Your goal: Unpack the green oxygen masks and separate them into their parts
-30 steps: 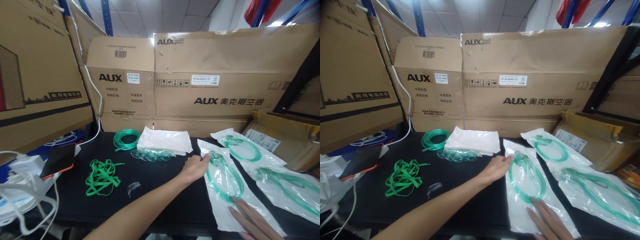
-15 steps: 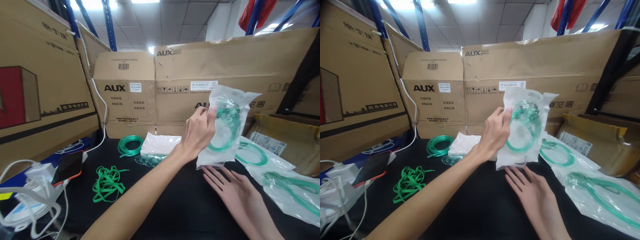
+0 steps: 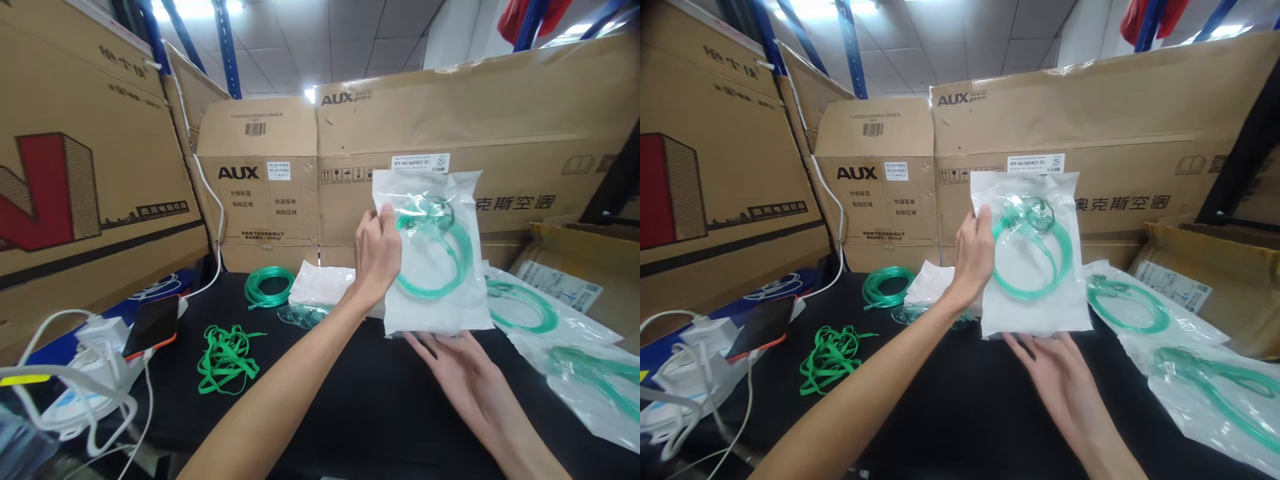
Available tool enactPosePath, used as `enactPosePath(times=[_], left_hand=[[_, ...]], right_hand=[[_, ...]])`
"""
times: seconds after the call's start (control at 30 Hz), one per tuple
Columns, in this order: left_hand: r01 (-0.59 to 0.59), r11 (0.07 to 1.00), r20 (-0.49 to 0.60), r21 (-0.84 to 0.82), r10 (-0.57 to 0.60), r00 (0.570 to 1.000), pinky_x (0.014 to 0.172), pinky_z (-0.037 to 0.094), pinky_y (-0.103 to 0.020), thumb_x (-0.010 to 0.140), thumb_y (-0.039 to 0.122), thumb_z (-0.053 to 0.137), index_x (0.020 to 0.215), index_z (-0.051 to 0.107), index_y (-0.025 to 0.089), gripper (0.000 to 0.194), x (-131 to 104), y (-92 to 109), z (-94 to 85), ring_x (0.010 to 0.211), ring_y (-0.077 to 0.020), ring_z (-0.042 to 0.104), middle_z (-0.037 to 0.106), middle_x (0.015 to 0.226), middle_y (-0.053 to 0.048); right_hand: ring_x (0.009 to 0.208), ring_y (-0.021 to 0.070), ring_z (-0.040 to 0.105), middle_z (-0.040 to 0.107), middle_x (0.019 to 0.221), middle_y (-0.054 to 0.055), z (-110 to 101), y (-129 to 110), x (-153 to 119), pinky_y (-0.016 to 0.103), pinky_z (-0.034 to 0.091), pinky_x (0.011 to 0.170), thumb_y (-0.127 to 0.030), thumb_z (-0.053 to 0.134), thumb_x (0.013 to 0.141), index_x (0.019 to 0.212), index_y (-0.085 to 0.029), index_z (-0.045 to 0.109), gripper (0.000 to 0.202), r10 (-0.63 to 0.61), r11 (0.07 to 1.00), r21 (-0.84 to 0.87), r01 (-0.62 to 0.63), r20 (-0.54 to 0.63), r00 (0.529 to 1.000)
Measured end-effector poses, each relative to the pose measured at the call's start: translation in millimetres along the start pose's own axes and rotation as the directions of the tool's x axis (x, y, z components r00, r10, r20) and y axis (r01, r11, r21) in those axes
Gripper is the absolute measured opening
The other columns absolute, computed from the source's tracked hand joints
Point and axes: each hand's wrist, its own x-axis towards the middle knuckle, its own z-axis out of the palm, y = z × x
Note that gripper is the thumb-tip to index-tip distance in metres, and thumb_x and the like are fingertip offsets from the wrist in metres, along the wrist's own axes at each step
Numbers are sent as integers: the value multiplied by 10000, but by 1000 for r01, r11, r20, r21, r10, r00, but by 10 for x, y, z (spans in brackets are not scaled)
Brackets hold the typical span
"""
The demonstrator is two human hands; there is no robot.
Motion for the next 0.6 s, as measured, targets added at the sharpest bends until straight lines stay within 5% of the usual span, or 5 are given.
enactPosePath(times=[0.1, 0.2, 0.3, 0.43, 0.6], left_hand=[[101, 995, 7, -4, -101, 995, 985, 447, -392, 1134, 510, 256, 882, 522, 228, 463, -2, -88, 13, 1072, -240, 625, 689, 1054, -85], [165, 986, 36, 16, -165, 986, 997, 452, -421, 1128, 509, 232, 890, 519, 227, 468, -105, -183, 53, 1071, -253, 625, 695, 1077, -102], [159, 987, 123, 28, -161, 979, 924, 494, -377, 1113, 440, 306, 861, 533, 229, 400, -270, -272, 53, 998, -234, 652, 718, 1017, -78], [159, 985, 214, 72, -171, 962, 758, 519, -307, 1059, 481, 439, 754, 549, 225, 412, -355, -390, -98, 779, -204, 684, 696, 757, -30], [254, 940, 120, 226, -286, 951, 742, 528, -332, 1058, 571, 391, 561, 480, 237, 605, -137, -607, -475, 596, -234, 699, 543, 466, -22]], right_hand=[[1135, 271, 734, 775, 1000, -17, 28, -1, -15, 635, 500, 1140, -208, 868, 814, 879, -270, 735, 161, -4, 999, -36, 4, 0, 1000], [1335, 328, 639, 739, 1322, 12, 88, 18, 16, 599, 546, 1104, -311, 878, 830, 1187, -317, 725, 388, -43, 994, -101, 38, -47, 998], [1398, 326, 592, 688, 1433, 9, 114, 38, 56, 522, 571, 1104, -375, 868, 842, 1348, -332, 668, 545, -76, 983, -175, 53, -130, 989], [1347, 316, 640, 720, 1388, 6, 1, 19, 64, 411, 626, 1045, -294, 896, 797, 1271, -309, 713, 509, -64, 964, -265, 3, -223, 973], [1120, 358, 770, 801, 1183, 85, -232, -136, 69, 414, 699, 870, -143, 822, 796, 1131, -206, 741, 350, -5, 943, -319, -89, -284, 959]])
